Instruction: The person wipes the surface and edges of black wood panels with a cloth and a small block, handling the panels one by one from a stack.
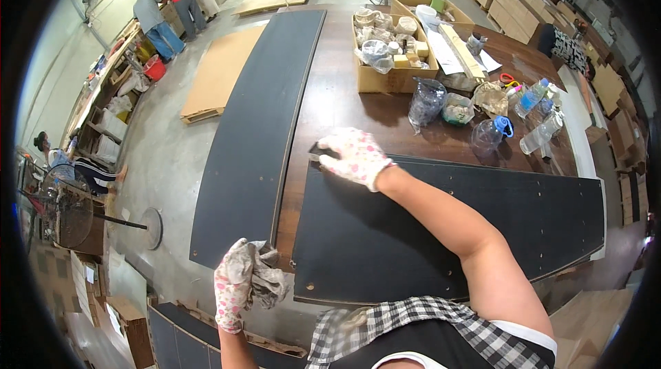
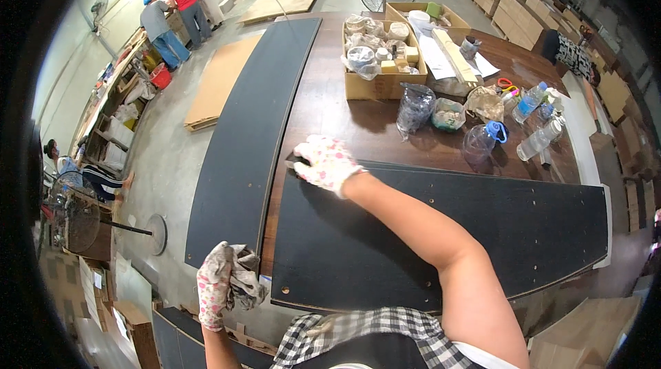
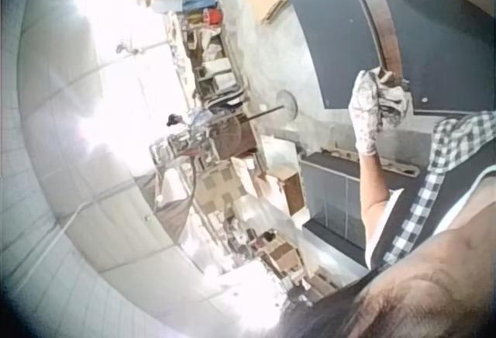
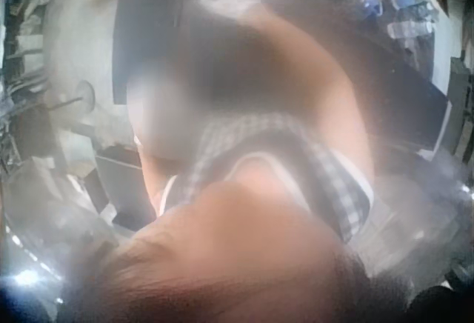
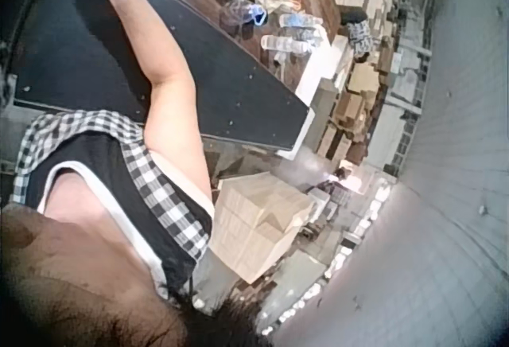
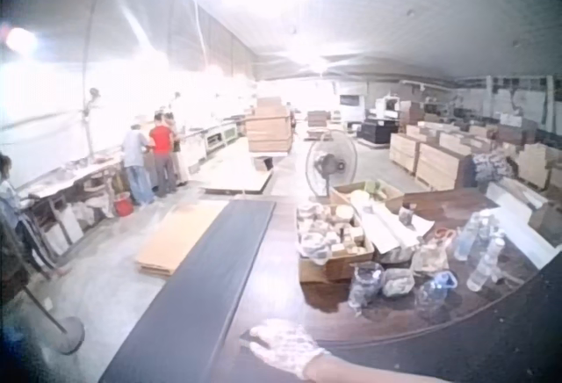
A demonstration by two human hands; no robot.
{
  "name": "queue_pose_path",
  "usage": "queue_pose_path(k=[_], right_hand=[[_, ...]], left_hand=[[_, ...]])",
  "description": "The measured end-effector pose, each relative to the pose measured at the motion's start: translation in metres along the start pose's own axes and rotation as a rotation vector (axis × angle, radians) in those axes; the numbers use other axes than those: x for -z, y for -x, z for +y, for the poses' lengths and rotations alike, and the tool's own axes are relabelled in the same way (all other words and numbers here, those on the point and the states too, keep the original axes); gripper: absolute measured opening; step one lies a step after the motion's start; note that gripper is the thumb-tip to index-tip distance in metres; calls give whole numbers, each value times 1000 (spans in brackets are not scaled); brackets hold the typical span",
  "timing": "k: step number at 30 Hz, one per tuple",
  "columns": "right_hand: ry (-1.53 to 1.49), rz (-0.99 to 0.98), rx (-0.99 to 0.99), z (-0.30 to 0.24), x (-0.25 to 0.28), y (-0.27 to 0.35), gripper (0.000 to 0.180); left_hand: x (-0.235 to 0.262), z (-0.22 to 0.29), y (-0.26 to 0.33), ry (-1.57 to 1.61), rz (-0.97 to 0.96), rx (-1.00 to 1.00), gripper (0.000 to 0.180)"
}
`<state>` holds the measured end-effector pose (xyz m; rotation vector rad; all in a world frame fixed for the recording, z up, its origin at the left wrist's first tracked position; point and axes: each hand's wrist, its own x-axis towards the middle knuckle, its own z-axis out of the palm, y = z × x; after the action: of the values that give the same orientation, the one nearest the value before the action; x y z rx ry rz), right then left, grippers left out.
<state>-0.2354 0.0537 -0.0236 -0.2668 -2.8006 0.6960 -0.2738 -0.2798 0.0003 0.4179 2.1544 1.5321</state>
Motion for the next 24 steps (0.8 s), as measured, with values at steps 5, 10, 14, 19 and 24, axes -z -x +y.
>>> queue_pose_path(k=[5,10,14,19,24], right_hand=[[167,9,-140,21,38,38,37],[73,63,0,-13,-1,16,35],[182,152,-41,8,15,47,29],[416,150,-476,75,107,159,28],[342,278,-201,51,73,132,29]], left_hand=[[-11,18,-14,-369,-182,-424,33],[-91,47,-53,-371,-547,-738,45],[-119,37,-70,-656,-711,-803,58],[-120,30,-70,-601,-678,-877,60],[-125,34,-69,-578,-653,-912,61]])
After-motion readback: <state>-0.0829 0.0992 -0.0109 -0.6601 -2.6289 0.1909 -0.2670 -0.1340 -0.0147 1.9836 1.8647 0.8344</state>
